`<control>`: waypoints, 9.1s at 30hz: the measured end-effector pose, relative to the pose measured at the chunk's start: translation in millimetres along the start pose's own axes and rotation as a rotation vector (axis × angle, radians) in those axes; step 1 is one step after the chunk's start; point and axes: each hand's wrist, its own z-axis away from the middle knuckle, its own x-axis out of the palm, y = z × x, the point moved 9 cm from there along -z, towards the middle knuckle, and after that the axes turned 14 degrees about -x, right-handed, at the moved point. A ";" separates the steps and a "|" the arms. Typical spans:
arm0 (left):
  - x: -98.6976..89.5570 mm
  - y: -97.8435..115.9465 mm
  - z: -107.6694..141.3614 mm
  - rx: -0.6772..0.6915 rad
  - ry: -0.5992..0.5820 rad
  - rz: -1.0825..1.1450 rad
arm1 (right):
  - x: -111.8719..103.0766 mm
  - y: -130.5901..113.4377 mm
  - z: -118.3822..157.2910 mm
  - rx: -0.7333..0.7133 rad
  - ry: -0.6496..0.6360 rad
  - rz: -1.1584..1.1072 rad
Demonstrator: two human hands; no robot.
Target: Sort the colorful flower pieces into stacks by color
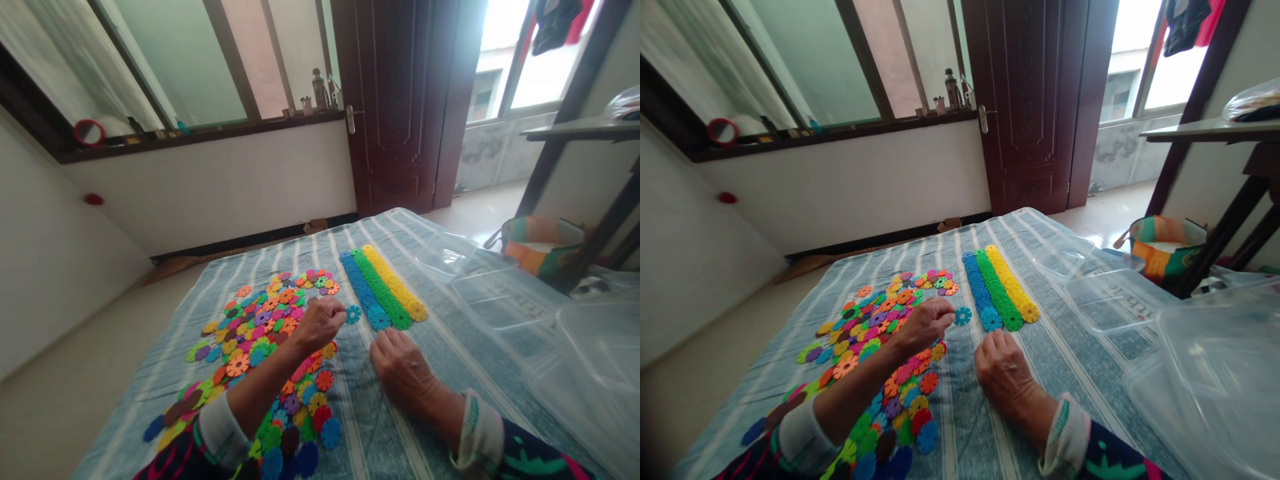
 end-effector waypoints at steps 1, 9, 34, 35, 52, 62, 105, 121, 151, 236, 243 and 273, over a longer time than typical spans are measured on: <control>6.0 7.9 2.3 0.012 -0.018 0.026 | -1.2 0.2 0.4 -0.003 0.015 0.002; 41.9 39.9 -2.0 0.041 -0.109 -0.012 | -23.9 -0.2 1.8 -0.027 0.197 0.021; -8.8 -66.0 -67.0 -0.319 0.130 -0.492 | -4.0 -1.7 0.5 0.025 -0.010 0.117; -10.4 -70.0 -71.6 -0.320 0.131 -0.507 | -3.8 -1.9 0.4 0.023 -0.010 0.117; -9.4 -82.5 -92.3 -0.220 0.127 -0.521 | -7.6 -2.1 -0.5 0.022 0.019 0.113; -50.3 -96.5 -79.2 -0.355 0.279 -0.280 | -1.3 -1.5 -1.0 0.044 -0.005 0.106; 29.6 48.1 -39.2 0.021 0.042 0.053 | -12.9 27.7 5.0 0.244 -0.083 0.086; -9.3 -52.6 1.5 -0.116 0.135 0.039 | -0.4 30.0 11.3 0.231 -0.214 0.134; -20.8 -139.0 64.7 -0.061 0.037 -0.121 | -36.6 -30.8 12.0 -0.235 0.279 -0.203; 66.7 87.1 -25.0 0.044 -0.151 0.024 | -34.5 94.1 47.8 0.236 0.162 -0.097; 65.6 87.6 -28.3 0.059 -0.036 -0.176 | -17.8 83.8 44.8 0.200 0.088 -0.084; -86.0 -130.5 75.7 -0.216 0.398 0.071 | -10.4 57.1 37.0 0.097 0.082 0.080</control>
